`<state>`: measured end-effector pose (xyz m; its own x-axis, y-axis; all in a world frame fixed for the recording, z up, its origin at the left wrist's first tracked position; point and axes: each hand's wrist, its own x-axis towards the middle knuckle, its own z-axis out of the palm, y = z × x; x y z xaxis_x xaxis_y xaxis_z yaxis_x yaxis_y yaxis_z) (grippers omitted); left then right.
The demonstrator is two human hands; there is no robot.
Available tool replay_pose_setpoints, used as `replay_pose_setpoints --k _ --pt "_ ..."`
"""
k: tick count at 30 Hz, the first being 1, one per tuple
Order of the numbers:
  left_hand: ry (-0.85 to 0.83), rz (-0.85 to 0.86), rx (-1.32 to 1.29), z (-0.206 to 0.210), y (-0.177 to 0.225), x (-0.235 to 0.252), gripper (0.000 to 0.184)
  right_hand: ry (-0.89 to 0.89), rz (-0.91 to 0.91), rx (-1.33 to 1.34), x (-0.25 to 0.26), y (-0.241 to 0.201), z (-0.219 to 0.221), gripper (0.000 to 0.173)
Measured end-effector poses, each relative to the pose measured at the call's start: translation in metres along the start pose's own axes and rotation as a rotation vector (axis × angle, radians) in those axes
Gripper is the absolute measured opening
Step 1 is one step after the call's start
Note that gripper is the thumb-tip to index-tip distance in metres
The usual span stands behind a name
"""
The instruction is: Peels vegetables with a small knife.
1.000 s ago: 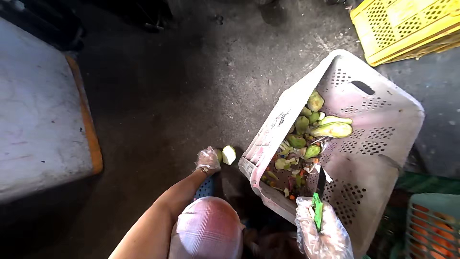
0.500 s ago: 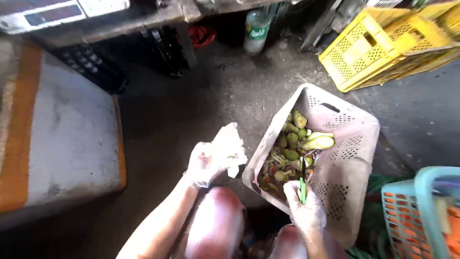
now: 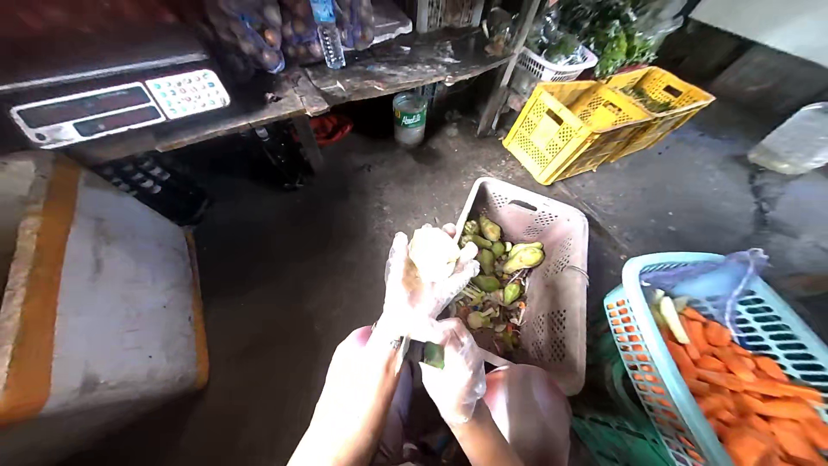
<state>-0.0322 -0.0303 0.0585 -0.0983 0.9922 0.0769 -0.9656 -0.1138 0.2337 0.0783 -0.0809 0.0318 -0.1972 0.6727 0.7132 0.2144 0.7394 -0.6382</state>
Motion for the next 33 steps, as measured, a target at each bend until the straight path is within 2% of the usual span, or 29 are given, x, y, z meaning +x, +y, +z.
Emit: replay_pose_setpoints --k 2,6,9,14,16,18,20,21,22,24,26,30,33 --pt "0.021 -0.019 -0.172 -0.003 -0.004 -0.006 0.063 -0.020 0.015 0.038 -0.006 -0.008 0.004 0.016" --pt "0.069 0.042 -0.320 -0.014 0.000 -0.022 0.055 -0.118 0.044 -0.022 -0.029 -0.016 0.003 0.017" --pt "0.110 0.042 -0.263 -0.014 0.011 -0.030 0.058 -0.185 0.083 0.046 -0.053 -0.015 -0.002 0.017" --pt "0.235 0.097 -0.117 -0.002 0.015 -0.028 0.070 -0.341 0.035 0.172 -0.079 -0.004 -0.019 0.018" --pt "0.234 0.094 -0.162 -0.002 0.016 -0.026 0.069 -0.301 0.192 0.239 -0.078 -0.007 -0.033 0.019" --pt "0.249 0.070 -0.142 -0.006 0.015 -0.025 0.062 -0.203 0.413 0.116 -0.060 -0.010 -0.042 0.025" --pt "0.272 0.030 -0.068 -0.018 0.009 -0.025 0.057 -0.231 0.570 0.013 -0.039 -0.007 -0.049 0.040" --pt "0.280 0.013 -0.021 -0.024 0.003 -0.023 0.055 -0.255 0.626 0.017 -0.030 -0.007 -0.051 0.040" --pt "0.301 0.001 0.022 -0.029 -0.002 -0.020 0.052 -0.277 0.664 0.022 -0.024 -0.009 -0.052 0.038" --pt "0.450 0.002 0.160 -0.024 -0.011 -0.012 0.046 -0.341 0.715 0.007 -0.019 -0.012 -0.051 0.036" --pt "0.521 0.007 0.181 -0.023 -0.018 -0.007 0.047 -0.387 0.810 -0.006 -0.020 -0.013 -0.049 0.035" --pt "0.490 -0.004 0.197 -0.037 -0.027 -0.009 0.055 -0.376 0.960 0.050 -0.028 -0.009 -0.048 0.038" --pt "0.412 -0.050 0.186 -0.041 -0.027 -0.014 0.058 -0.267 0.905 0.136 -0.033 -0.001 -0.051 0.034"
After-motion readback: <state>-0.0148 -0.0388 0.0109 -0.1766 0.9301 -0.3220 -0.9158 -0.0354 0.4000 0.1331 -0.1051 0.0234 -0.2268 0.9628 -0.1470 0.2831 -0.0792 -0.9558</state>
